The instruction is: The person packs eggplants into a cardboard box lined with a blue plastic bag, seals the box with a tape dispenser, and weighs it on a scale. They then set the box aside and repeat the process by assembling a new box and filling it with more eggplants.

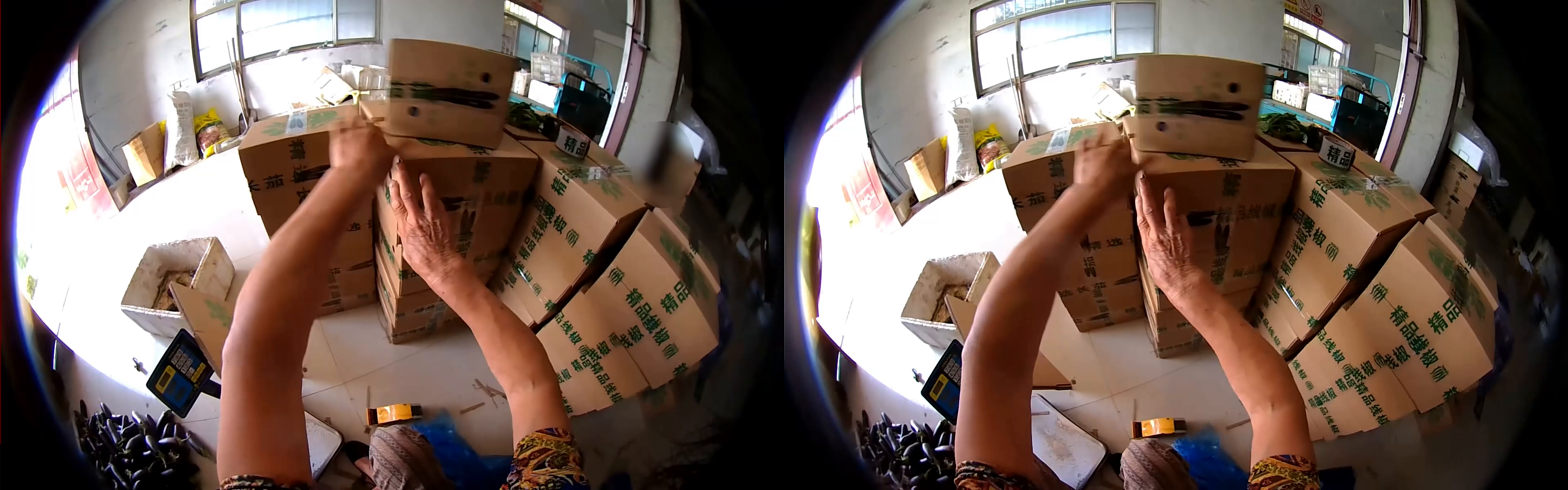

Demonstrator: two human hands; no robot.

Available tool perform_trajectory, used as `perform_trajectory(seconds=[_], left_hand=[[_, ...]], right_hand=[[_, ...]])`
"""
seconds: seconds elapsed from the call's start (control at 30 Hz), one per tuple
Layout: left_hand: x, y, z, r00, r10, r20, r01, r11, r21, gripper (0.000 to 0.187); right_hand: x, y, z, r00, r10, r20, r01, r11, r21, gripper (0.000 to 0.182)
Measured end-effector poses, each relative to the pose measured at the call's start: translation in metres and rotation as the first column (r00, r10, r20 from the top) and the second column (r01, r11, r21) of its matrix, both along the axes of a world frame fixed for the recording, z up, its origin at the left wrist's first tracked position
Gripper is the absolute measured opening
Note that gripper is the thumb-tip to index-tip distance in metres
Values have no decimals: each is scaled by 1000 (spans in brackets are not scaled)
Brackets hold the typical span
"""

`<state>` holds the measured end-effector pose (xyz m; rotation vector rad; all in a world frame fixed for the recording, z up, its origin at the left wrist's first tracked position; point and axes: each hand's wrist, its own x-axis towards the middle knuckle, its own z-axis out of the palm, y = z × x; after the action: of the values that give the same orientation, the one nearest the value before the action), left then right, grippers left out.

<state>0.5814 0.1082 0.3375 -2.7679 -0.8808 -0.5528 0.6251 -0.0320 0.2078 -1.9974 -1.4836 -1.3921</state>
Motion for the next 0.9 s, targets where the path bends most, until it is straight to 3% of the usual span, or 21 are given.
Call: perform_trajectory(seconds=[0.03, 0.07, 0.13, 0.17, 0.27, 0.3, 0.4, 0.47, 0.53, 0.57, 0.67, 0.7, 0.73, 0.9], left_hand=[[-19, 6, -5, 986, 6, 165, -6, 1000, -5, 67], [-34, 18, -4, 994, -65, 92, 62, 998, 29, 64], [-57, 31, -26, 946, -225, 234, 229, 973, 10, 57], [-66, 44, -39, 944, -188, 270, 209, 977, -50, 54], [-138, 81, -78, 961, -194, 196, 214, 973, -87, 50], [-178, 91, -92, 961, -213, 173, 226, 972, -60, 47], [-293, 91, -120, 983, 151, 105, -113, 946, -305, 39], [-367, 123, -171, 914, 338, 224, -253, 907, -335, 28], [-431, 132, -216, 857, 415, 306, -305, 886, -349, 26], [-447, 122, -229, 859, 440, 261, -343, 874, -344, 25], [-479, 96, -283, 863, 504, 39, -472, 830, -298, 21], [-484, 95, -309, 853, 519, -47, -508, 808, -299, 20], [-479, 81, -319, 815, 578, -38, -550, 751, -366, 20], [-454, 56, -343, 835, 524, 169, -499, 850, -168, 20]], right_hand=[[-10, -8, 10, 998, -49, 31, 50, 998, -40, 64], [-12, -7, 12, 997, -60, 41, 61, 997, -40, 66], [-17, -6, 18, 995, -81, 61, 83, 996, -38, 69], [-22, -7, 22, 999, -42, 12, 42, 999, -4, 68], [-4, 12, -4, 1000, 18, -7, -18, 999, 28, 65], [-2, 13, -12, 994, 42, -97, -39, 999, 27, 66], [-45, -4, -9, 965, 110, -236, -133, 987, -86, 71], [-60, 2, -49, 913, 193, -359, -267, 949, -167, 67], [-87, 25, -97, 762, 286, -582, -484, 847, -218, 61], [-110, 39, -114, 657, 273, -703, -567, 794, -221, 60], [-185, 79, -148, 515, 377, -770, -762, 612, -211, 56], [-210, 91, -156, 474, 333, -815, -795, 561, -233, 55], [-230, 104, -172, 434, 298, -850, -825, 510, -242, 55], [-294, 154, -204, 245, 125, -962, -868, 470, -160, 46]])
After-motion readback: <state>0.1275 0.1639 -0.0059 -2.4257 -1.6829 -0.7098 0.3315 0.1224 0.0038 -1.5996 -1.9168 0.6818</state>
